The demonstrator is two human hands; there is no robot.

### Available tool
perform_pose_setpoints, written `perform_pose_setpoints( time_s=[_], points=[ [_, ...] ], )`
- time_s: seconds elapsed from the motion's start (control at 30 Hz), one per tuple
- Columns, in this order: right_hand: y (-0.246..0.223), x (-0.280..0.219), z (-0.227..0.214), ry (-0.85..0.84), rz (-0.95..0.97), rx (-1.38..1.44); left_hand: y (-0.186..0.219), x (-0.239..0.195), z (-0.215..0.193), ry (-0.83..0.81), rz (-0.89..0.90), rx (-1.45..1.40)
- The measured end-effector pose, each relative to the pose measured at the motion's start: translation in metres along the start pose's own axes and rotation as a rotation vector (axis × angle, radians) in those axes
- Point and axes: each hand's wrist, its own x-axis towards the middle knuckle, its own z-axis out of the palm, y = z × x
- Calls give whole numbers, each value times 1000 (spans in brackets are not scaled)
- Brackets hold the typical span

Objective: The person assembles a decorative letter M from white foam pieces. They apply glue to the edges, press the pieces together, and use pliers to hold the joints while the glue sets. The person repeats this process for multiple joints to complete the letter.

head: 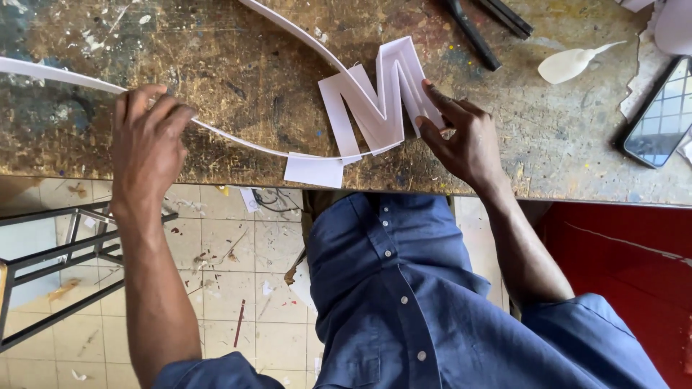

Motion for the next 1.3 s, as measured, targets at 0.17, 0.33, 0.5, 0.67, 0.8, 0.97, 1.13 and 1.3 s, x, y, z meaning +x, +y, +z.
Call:
perform_pose_setpoints(
  time_s=[0.17, 0.33, 0.5, 0.67, 0.8, 0.97, 1.13, 1.3],
  points=[
    [-2, -2, 3, 31, -42, 35, 83, 35, -16, 450, -200, -419],
    [0, -3, 6, 45, -52, 23, 241, 58, -20, 761, -193, -716],
    [1, -2, 8, 100, -58, 124, 307, 79, -14, 885, -268, -718],
    [7, -1, 8, 69, -46, 241, 308, 85, -10, 922, -282, -717],
    [2, -1, 1, 11, -61, 218, 299, 79, -31, 787, -236, -791],
    [3, 0, 2, 0, -58, 246, 302, 82, -34, 781, -269, -774],
    [8, -1, 4, -8, -58, 234, 308, 88, -38, 750, -281, -740],
    [4, -1, 3, -7, -30, 268, 314, 90, -29, 753, -285, -727]
  ],
)
